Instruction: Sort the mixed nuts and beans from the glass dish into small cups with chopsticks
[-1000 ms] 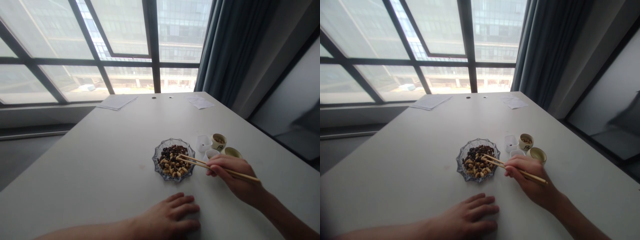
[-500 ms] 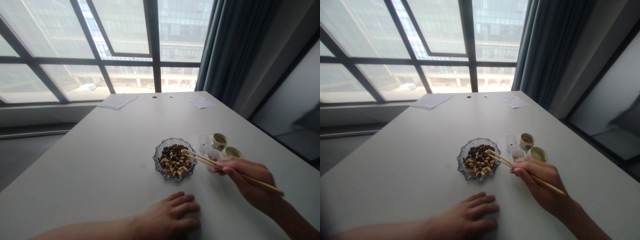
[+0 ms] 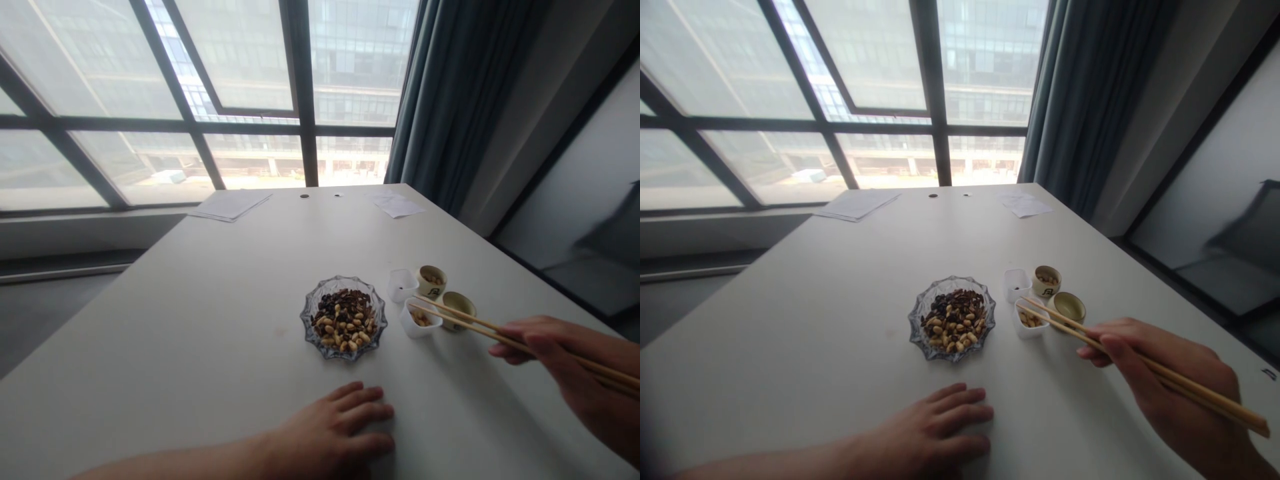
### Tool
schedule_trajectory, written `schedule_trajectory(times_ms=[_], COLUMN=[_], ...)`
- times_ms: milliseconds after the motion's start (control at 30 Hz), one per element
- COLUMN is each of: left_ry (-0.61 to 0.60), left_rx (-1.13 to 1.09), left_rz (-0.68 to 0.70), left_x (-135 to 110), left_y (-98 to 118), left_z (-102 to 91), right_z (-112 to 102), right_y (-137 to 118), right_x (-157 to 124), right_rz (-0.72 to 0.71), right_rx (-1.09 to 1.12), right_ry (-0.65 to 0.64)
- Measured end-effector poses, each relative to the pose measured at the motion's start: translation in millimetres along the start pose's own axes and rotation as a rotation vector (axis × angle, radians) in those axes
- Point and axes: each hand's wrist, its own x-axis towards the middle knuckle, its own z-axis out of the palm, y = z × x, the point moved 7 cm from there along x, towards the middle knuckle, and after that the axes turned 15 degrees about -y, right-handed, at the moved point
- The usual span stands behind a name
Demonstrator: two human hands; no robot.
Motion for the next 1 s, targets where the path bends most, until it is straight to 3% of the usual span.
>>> schedule_trajectory(times_ms=[67, 200, 467, 800, 1000], left_ry=[-0.003, 0.006, 0.024, 0.021, 0.022], left_rx=[0.004, 0.011, 0.044, 0.034, 0.009], left_rz=[0.0, 0.009, 0.018, 0.012, 0.007], left_x=[0.3, 0.2, -1.7, -1.7, -1.2], left_y=[-0.1, -1.6, -3.3, -2.3, -2.8], left_z=[0.1, 1.8, 7.4, 3.9, 3.4], right_z=[11.2, 45.5, 84.6, 85.5, 87.1], right_y=[-17.7, -41.7, -46.7, -41.2, -39.1], right_x=[10.9, 34.9, 66.5, 55.4, 61.3], right_rz=[-0.03, -0.211, -0.275, -0.244, -0.203], right_rx=[0.09, 0.278, 0.36, 0.38, 0.341], right_ry=[0.026, -0.105, -0.295, -0.23, -0.273])
